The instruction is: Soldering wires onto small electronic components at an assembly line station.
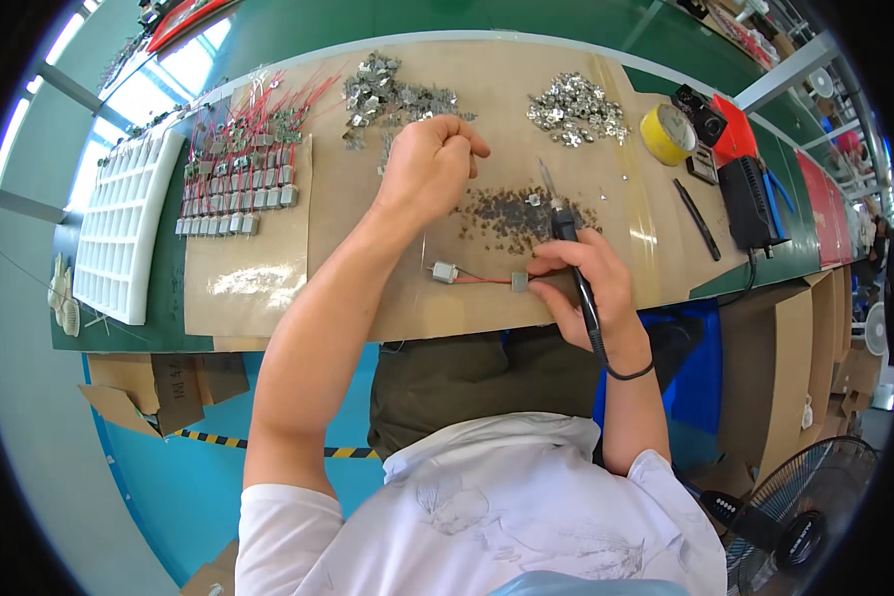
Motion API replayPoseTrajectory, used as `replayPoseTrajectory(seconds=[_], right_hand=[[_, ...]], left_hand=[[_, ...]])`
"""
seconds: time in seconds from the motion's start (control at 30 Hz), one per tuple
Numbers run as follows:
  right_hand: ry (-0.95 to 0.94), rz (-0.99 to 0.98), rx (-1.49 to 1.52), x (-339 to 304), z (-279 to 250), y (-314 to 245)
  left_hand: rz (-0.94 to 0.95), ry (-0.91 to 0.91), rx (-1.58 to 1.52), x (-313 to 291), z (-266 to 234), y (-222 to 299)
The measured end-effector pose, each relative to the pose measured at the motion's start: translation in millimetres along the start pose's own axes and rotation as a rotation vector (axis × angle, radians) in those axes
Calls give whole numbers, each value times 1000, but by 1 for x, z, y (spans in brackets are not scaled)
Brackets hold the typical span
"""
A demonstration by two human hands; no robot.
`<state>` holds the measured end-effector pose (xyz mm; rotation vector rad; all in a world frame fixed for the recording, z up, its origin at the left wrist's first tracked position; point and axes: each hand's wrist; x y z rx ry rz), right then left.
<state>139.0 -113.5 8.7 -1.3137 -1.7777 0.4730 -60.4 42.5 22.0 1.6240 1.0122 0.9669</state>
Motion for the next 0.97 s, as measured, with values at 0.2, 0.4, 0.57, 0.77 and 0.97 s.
replayPoseTrajectory(seconds=[0.2, 0.4, 0.57, 0.77, 0.97], right_hand=[[-14, -25, -28, 0, -3, 1], [-7, -27, -14, 0, -2, 3], [69, -55, -48, 5, -5, 10], [27, -5, -31, 2, -11, 12], [-50, 111, 64, -5, -10, 11]], left_hand=[[-56, -178, 25, 0, -5, 7], [-13, -593, 12, -10, -7, 14], [15, -864, 71, -17, -5, 26], [303, -861, 217, -23, 4, 12], [288, -809, 272, -25, 6, 17]])
Point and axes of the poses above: each hand's wrist, its own x-axis towards the middle knuckle, its own z-axis out of the palm, y = z × x, and after that the axes turned 10 degrees about z, right-handed
